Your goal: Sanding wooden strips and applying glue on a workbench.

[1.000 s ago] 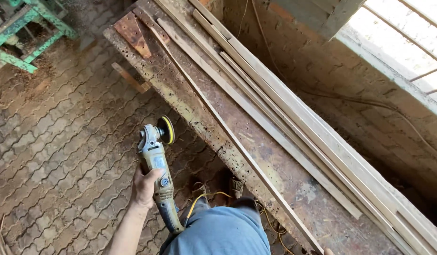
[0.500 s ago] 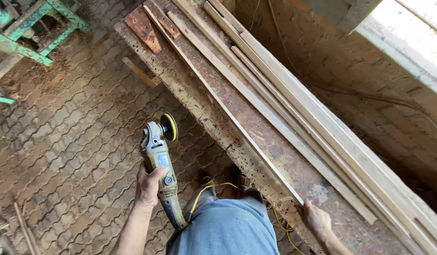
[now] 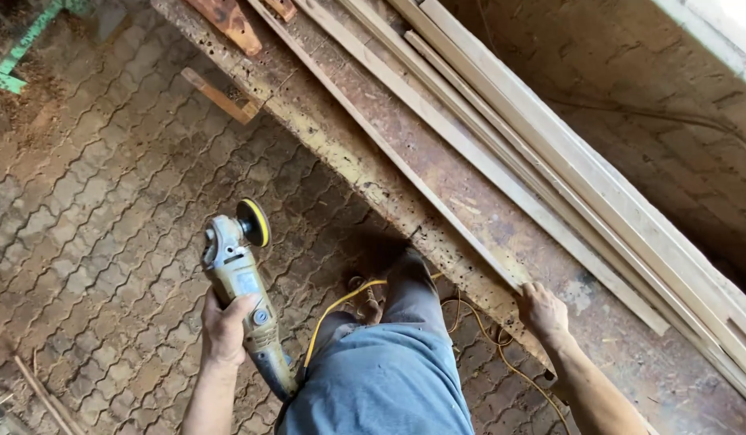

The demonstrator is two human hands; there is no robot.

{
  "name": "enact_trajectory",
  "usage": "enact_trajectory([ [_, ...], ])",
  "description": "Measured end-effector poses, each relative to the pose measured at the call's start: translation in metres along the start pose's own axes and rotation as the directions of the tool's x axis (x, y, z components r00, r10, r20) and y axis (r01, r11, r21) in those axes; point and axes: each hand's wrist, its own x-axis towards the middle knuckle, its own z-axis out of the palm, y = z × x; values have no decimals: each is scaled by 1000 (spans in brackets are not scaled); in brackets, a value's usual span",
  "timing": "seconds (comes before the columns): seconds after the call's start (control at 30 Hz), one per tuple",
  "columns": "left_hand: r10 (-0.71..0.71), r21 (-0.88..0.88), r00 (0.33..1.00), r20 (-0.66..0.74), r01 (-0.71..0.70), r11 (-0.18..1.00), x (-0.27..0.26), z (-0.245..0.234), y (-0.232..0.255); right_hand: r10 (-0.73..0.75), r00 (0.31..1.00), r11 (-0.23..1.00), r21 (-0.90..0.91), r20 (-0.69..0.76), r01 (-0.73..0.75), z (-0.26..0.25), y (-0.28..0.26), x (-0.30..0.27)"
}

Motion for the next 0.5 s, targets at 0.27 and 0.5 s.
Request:
enact_trajectory([
  [0.27, -42, -20, 996, -81, 41, 999, 97, -7, 18, 45, 999, 998, 52, -1, -45, -59, -48, 31],
  [0.5, -63, 131, 997, 34, 58, 990, 169, -3, 72, 16, 996, 988, 154, -88, -2, -96, -133, 106],
])
